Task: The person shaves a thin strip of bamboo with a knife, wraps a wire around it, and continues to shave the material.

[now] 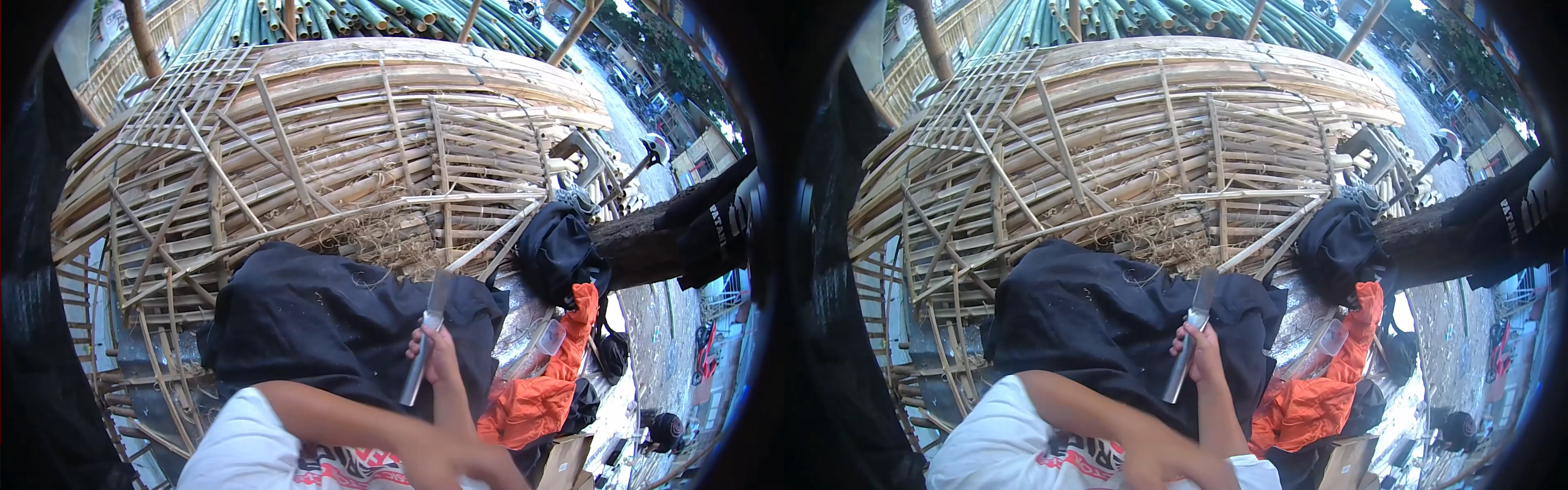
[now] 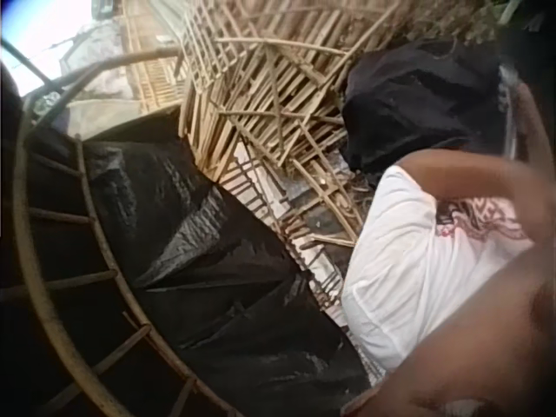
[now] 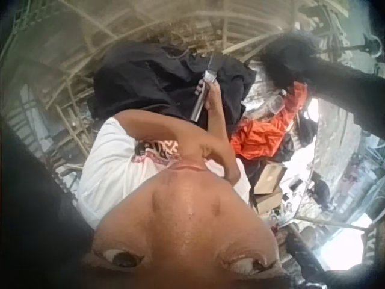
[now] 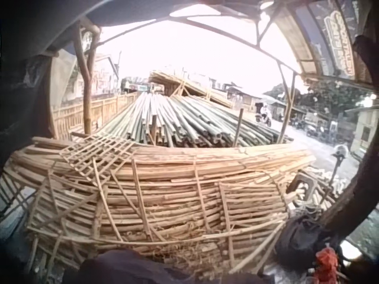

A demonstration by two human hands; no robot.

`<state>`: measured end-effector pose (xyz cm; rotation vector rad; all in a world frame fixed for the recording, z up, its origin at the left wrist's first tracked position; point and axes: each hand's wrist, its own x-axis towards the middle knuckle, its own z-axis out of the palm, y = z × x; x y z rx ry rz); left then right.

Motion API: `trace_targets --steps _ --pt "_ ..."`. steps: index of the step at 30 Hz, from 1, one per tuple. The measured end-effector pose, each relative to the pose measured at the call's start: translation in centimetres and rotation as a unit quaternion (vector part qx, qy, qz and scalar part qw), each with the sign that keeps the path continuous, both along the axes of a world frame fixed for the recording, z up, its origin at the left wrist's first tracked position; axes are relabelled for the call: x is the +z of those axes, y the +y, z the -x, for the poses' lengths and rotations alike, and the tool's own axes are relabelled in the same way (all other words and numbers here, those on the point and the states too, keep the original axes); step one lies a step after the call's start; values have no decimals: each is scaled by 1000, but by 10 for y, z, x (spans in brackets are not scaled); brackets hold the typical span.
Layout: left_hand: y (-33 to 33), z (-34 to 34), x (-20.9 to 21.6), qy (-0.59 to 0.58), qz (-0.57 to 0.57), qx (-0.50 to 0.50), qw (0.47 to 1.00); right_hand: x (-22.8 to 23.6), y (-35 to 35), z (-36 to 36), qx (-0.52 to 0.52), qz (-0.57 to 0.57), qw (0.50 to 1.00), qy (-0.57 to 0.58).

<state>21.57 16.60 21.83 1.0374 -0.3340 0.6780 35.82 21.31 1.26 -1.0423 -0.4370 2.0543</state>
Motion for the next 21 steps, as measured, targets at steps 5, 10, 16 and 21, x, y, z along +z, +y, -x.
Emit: trace_targets --steps 5,10,16,21 --pt "72 91 -60 395 20 344 852 39 92 -35 -54 -170 959 -221" --pt "132 228 -193 676 -94 615 395 29 198 14 8 -271 925 -264" --pt "152 248 -238 799 -42 575 170 -53 293 42 80 -387 838 -375" --pt "153 254 -252 851 -91 489 170 -66 325 60 65 -446 751 -482"
